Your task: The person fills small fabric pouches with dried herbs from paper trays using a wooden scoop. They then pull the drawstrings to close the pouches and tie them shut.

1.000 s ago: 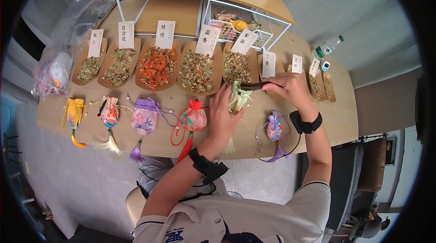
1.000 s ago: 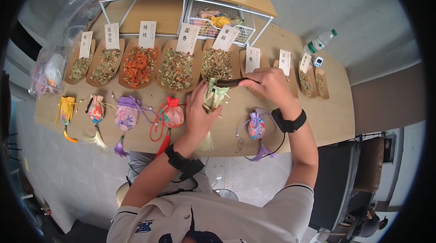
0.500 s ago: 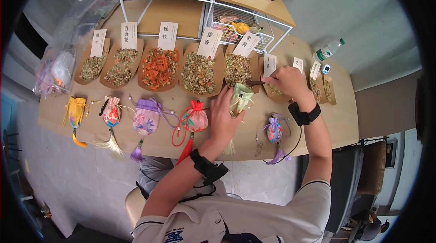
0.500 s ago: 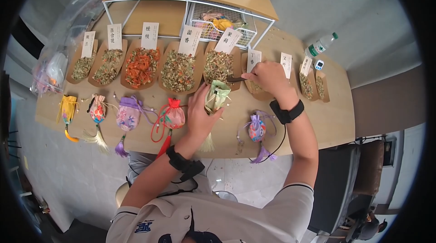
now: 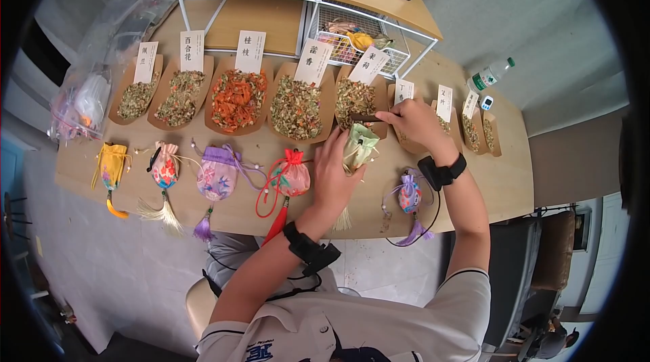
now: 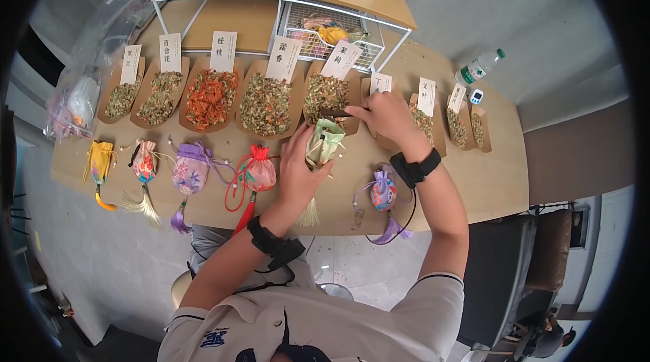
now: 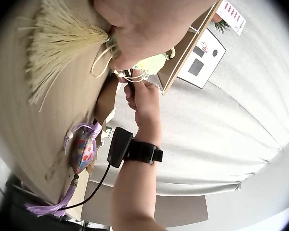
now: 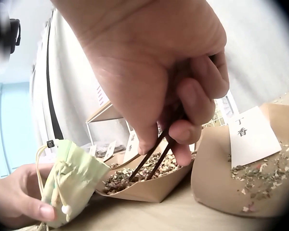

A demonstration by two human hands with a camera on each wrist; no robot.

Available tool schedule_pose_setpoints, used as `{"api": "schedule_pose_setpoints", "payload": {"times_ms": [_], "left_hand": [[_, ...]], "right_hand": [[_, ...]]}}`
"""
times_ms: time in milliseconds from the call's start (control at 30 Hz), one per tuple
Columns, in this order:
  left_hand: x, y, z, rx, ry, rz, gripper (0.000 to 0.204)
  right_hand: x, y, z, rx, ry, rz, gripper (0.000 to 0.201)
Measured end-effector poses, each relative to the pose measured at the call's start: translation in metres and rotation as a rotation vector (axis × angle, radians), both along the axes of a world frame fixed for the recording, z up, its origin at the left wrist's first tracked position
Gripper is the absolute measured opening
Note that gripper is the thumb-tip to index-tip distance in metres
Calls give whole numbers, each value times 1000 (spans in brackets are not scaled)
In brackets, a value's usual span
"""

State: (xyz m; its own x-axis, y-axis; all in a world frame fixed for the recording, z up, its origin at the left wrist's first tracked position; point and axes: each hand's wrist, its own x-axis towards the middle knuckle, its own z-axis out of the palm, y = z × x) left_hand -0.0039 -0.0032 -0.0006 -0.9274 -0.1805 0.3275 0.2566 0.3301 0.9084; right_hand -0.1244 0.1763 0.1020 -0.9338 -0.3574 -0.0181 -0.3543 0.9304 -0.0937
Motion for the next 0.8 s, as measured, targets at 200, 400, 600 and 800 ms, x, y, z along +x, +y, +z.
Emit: {"api": "schedule_pose_setpoints", "payload": {"times_ms": [200, 400, 600, 800], "left_hand": [[0, 0, -2, -6, -5, 1, 81], [0, -1, 1, -4, -15, -7, 81], [0, -1, 1, -2, -3, -4, 81], [0, -1, 1, -3, -5, -2, 81]], "right_hand": [[0, -11, 4, -46, -30, -34, 51], [11, -18, 6, -32, -50, -167, 47], [12, -4, -6, -115, 65, -147, 41], [30, 3, 17, -203, 174, -84, 39]]}}
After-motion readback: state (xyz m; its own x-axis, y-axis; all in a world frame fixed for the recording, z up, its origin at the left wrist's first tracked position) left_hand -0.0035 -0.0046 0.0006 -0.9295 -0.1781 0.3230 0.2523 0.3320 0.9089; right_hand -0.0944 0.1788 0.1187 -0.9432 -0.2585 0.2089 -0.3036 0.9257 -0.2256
